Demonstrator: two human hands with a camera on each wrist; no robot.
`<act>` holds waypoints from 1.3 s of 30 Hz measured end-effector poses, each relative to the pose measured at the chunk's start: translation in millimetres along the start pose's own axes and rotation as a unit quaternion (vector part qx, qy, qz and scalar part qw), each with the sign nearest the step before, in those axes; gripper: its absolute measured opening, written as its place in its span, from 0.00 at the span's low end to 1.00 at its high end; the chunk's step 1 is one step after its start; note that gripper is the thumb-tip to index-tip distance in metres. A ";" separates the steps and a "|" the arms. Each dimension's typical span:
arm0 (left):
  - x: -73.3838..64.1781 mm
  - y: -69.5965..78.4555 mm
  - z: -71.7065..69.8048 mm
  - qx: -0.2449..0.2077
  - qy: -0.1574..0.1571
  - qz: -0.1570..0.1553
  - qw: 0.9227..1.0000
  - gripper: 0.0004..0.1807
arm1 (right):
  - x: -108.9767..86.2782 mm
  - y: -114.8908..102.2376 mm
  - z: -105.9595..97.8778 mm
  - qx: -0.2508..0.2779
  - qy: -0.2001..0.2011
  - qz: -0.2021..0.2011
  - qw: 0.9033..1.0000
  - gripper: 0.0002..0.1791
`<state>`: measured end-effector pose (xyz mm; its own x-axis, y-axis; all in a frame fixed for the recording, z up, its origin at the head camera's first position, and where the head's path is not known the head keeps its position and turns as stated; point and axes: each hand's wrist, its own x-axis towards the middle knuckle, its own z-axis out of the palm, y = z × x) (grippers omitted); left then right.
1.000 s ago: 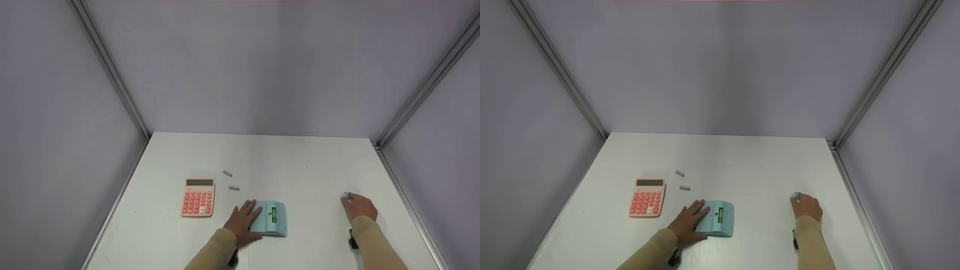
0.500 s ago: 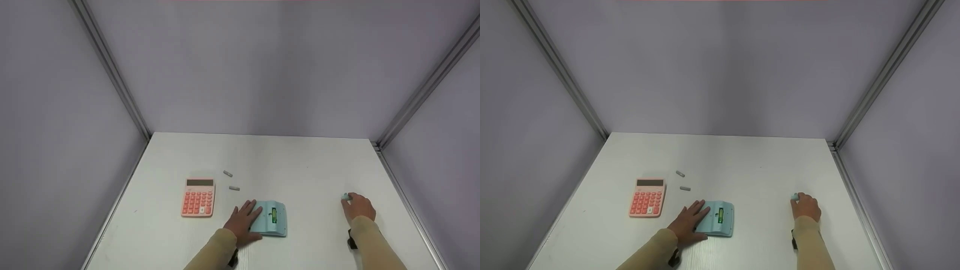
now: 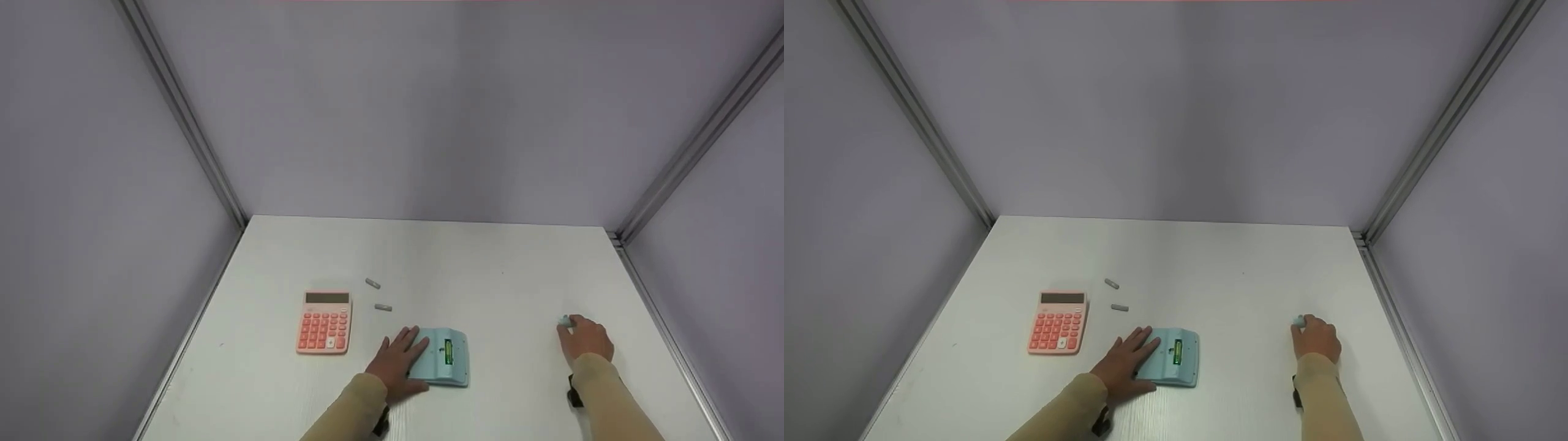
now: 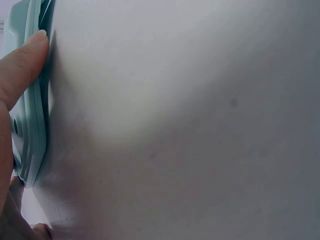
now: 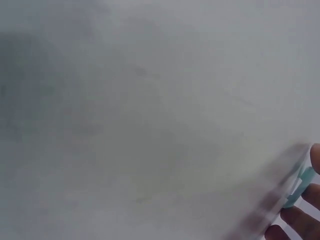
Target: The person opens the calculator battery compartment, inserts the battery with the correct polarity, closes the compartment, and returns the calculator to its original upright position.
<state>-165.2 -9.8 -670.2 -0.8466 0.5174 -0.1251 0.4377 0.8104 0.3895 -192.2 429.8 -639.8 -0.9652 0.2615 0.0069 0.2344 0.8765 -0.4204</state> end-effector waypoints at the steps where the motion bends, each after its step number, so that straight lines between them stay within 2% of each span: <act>1: 0.0 0.0 0.2 0.001 0.000 0.000 1.000 0.54 | -1.3 -1.5 -1.0 0.004 -0.001 0.003 1.000 0.28; 6: -2.0 2.5 -2.7 -0.010 0.000 0.003 1.000 0.53 | -6.0 -10.1 -6.5 0.045 -0.008 0.023 0.999 0.29; 12: -0.7 0.1 0.7 0.001 0.008 0.007 1.000 0.53 | 7.8 -6.5 -1.3 0.101 -0.008 0.027 0.995 0.32; 17: -1.0 1.3 -1.7 -0.003 0.007 0.006 1.000 0.53 | 18.8 -4.5 2.4 0.120 0.009 -0.004 0.993 0.35; 27: -0.6 0.2 1.0 -0.005 0.012 0.006 1.000 0.54 | 18.3 -37.2 0.5 0.147 0.049 -0.072 0.985 0.31; 32: -1.1 0.7 -1.0 -0.005 0.008 0.005 1.000 0.54 | 14.2 -56.6 -1.4 0.168 0.041 -0.106 0.979 0.32; 39: 0.5 1.4 0.7 -0.010 0.004 -0.003 1.000 0.54 | 4.4 -80.2 -1.1 0.180 0.035 -0.133 0.974 0.31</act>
<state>-164.8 -8.3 -670.4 -0.8516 0.5105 -0.1190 0.4271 0.8074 0.4070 -215.1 361.1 -605.0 -0.9729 0.0820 0.2164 -0.0918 0.7216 -0.6862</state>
